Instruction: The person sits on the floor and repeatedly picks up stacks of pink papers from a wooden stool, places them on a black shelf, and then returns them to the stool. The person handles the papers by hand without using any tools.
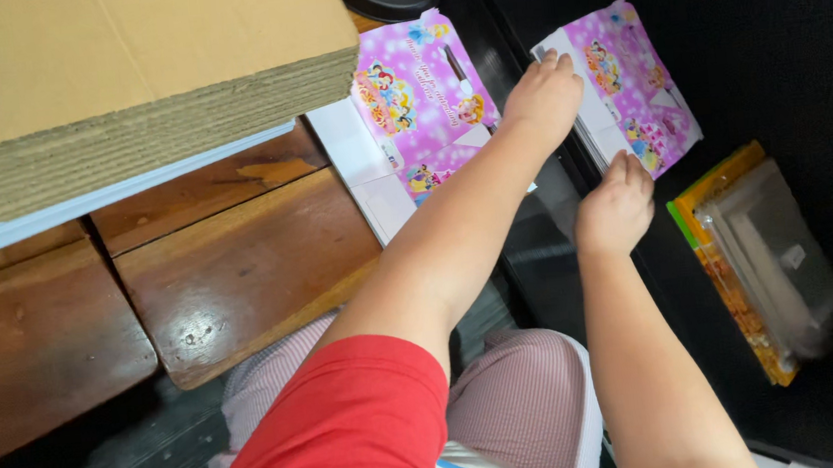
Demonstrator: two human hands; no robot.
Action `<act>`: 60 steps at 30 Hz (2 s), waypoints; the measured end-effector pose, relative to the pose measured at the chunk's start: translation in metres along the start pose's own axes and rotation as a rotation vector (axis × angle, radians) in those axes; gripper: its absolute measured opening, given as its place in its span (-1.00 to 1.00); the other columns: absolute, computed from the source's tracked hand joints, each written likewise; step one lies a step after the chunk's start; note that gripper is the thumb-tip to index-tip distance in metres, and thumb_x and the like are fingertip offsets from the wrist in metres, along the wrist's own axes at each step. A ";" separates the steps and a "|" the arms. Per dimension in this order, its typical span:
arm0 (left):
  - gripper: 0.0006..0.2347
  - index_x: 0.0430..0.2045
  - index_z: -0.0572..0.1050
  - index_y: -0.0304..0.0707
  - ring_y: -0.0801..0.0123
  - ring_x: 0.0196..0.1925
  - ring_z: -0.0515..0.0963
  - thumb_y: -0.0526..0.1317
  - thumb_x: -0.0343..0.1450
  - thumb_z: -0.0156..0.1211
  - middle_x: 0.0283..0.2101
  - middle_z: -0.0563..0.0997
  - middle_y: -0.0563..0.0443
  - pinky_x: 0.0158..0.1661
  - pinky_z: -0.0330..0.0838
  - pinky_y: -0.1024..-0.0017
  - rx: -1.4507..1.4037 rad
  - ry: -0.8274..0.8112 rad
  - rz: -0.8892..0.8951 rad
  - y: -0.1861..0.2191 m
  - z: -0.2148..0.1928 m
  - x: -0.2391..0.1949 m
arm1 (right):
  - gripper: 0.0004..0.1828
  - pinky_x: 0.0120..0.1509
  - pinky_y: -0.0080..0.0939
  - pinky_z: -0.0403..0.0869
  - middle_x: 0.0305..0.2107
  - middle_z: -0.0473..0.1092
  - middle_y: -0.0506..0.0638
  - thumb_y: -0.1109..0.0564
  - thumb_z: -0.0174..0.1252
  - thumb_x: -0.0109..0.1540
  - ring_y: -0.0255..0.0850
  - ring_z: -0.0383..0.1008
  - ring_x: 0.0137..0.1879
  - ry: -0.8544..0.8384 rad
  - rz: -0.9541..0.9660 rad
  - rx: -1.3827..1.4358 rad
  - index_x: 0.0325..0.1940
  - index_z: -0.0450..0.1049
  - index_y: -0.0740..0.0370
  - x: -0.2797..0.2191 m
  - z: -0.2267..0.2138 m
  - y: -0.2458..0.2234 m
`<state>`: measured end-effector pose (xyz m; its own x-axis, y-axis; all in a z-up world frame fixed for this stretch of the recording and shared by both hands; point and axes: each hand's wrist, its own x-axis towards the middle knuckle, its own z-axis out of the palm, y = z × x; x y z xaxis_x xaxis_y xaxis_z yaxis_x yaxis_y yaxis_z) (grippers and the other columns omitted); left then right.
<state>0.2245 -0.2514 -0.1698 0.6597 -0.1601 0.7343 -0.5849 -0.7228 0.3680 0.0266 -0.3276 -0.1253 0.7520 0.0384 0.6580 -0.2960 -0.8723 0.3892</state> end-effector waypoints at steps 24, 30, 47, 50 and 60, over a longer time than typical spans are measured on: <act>-0.81 -0.31 0.62 -0.49 -0.47 0.05 0.57 -0.33 0.40 0.07 0.06 0.43 -0.67 -0.27 0.64 -0.07 -0.276 -0.218 -0.380 -0.018 -0.061 0.005 | -0.71 0.20 -0.08 0.49 -0.09 0.45 -0.07 0.23 0.14 0.35 -0.03 0.41 0.12 0.015 0.087 0.360 0.13 0.60 0.06 -0.013 0.020 -0.006; -0.84 -0.35 0.52 -0.54 -0.28 -0.19 0.72 -0.34 0.37 0.09 -0.27 0.62 -0.41 -0.26 0.67 0.06 -0.501 -0.326 -0.563 -0.022 -0.125 0.005 | -0.77 0.20 -0.06 0.46 -0.18 0.43 -0.10 0.29 0.20 0.34 -0.02 0.42 0.06 0.072 0.153 0.493 0.00 0.65 0.07 -0.018 0.007 -0.013; -0.71 0.03 0.32 -0.58 -0.25 0.06 0.68 -0.37 0.44 0.00 -0.06 0.64 -0.47 0.05 0.61 -0.05 -0.712 -0.404 -0.919 -0.016 -0.199 0.033 | -0.25 0.02 -0.16 0.55 -0.15 0.25 0.08 0.30 0.64 -0.02 -0.14 0.45 -0.10 0.053 0.844 0.843 0.16 0.42 0.14 -0.013 -0.016 -0.002; -0.65 0.11 0.26 -0.58 -0.26 0.10 0.65 -0.39 0.43 0.01 -0.01 0.62 -0.48 0.09 0.59 -0.06 -0.730 -0.402 -0.914 -0.013 -0.217 0.034 | 0.08 0.10 -0.13 0.61 -0.02 0.18 0.14 0.29 0.73 -0.07 -0.14 0.42 0.04 -0.036 1.039 0.978 0.41 0.26 0.08 -0.016 -0.003 0.004; -0.74 -0.11 0.44 -0.59 -0.32 0.05 0.66 -0.33 0.38 0.14 -0.10 0.57 -0.43 0.06 0.60 -0.02 -0.638 -0.268 -0.769 -0.006 -0.195 0.026 | -0.41 0.19 -0.14 0.53 -0.09 0.36 0.13 0.18 0.33 0.35 -0.26 0.42 0.11 0.020 1.207 1.233 0.37 0.27 0.45 -0.004 -0.037 -0.019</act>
<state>0.1532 -0.1202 -0.0413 0.9987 -0.0066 0.0509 -0.0511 -0.2148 0.9753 0.0067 -0.2933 -0.1113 0.4530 -0.8700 0.1948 -0.0459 -0.2409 -0.9695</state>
